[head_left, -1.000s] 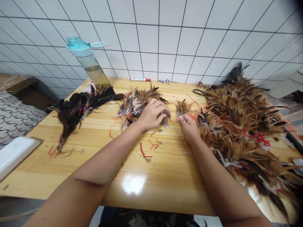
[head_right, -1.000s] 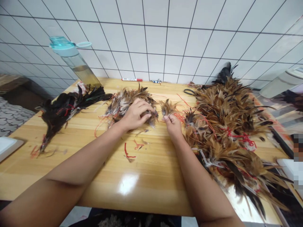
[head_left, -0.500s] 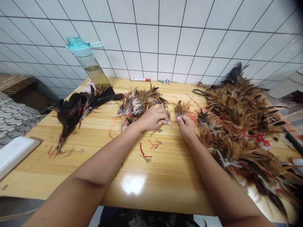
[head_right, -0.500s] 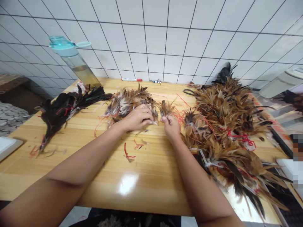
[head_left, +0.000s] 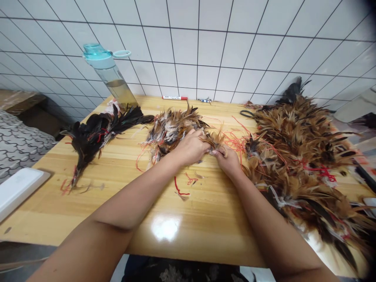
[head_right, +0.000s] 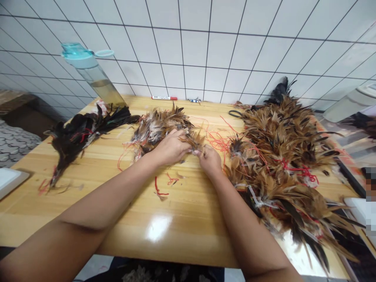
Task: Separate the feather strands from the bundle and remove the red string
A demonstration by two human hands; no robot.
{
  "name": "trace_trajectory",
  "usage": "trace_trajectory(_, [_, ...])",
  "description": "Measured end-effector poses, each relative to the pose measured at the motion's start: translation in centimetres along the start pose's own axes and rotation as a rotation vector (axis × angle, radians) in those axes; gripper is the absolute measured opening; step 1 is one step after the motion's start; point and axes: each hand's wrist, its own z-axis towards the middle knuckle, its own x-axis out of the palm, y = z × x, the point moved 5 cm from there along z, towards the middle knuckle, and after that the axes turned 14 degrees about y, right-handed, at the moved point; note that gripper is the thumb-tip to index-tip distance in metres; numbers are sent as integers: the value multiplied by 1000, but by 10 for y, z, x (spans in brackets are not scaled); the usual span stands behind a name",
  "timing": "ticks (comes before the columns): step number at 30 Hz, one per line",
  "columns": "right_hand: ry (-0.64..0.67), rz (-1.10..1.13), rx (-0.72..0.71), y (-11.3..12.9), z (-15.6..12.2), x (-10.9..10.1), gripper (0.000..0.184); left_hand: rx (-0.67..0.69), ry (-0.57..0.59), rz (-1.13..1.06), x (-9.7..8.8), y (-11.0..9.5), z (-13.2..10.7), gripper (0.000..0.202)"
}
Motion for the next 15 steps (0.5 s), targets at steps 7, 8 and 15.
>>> trace_trajectory(7, [56, 43, -34, -2, 1, 4, 20, 30, -45, 99, 0, -3, 0, 16])
trace_trajectory(8, [73, 33, -38, -1, 2, 4, 20, 35, -44, 106, 1, -4, 0, 17])
trace_trajectory(15, [-1, 215, -67, -4, 1, -6, 24, -67, -247, -51, -13, 5, -4, 23])
